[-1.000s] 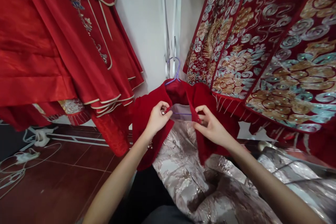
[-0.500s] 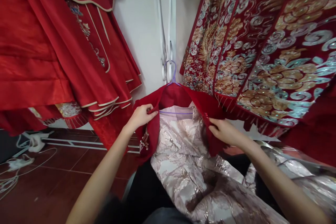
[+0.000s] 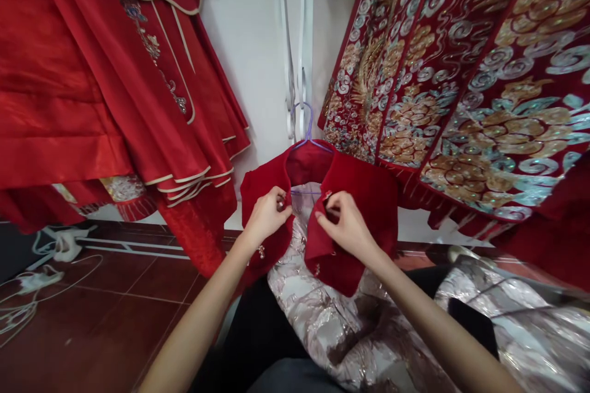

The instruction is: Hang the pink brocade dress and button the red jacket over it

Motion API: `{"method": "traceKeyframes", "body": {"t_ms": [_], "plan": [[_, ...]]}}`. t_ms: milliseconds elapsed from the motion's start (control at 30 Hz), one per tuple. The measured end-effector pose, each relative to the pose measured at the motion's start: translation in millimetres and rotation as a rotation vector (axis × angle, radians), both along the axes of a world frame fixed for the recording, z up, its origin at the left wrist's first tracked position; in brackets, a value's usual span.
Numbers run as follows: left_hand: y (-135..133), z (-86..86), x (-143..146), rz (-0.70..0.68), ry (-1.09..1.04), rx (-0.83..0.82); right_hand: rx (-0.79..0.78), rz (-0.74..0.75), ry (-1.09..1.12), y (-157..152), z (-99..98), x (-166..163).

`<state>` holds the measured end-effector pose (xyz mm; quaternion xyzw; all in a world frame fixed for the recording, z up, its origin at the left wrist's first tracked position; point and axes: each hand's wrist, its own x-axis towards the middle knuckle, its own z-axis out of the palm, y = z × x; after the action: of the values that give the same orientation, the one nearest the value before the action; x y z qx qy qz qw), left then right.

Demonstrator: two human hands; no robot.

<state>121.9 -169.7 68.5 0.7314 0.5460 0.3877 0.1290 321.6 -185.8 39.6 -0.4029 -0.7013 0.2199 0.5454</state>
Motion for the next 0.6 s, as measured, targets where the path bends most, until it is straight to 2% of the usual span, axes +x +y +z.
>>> {"method": "traceKeyframes", "body": {"t_ms": [33,100,167,267,333,400,500,600], "plan": [[-4,-4.8,-1,0.024,-0.112,0.007,-0.006,-0.028,0.148,3,-2.1,4],[-11,-13.3,-1,0.043,-0.357,0.032,-0.059,0.005,0.335,10,-3.5,13],[-18,-19.1,3,-0.017,-0.531,0.010,-0.156,0.087,0.337,18,-0.5,19],[-23,-22.2,9,-0.123,-0.587,-0.083,-0.312,0.231,0.265,22,7.9,22],[-22,-21.9,13,-0.104,-0.553,-0.081,-0.352,0.313,0.245,21,11.8,21],[-20,-21.2,18,-0.003,-0.459,0.014,-0.328,0.342,0.234,21,12.3,18],[-18,-22.1,31,0.154,-0.222,0.200,-0.266,0.276,0.217,25,8.0,13],[-17,-26.1,46,0.188,-0.014,0.268,-0.176,0.155,0.138,28,4.2,10]]}}
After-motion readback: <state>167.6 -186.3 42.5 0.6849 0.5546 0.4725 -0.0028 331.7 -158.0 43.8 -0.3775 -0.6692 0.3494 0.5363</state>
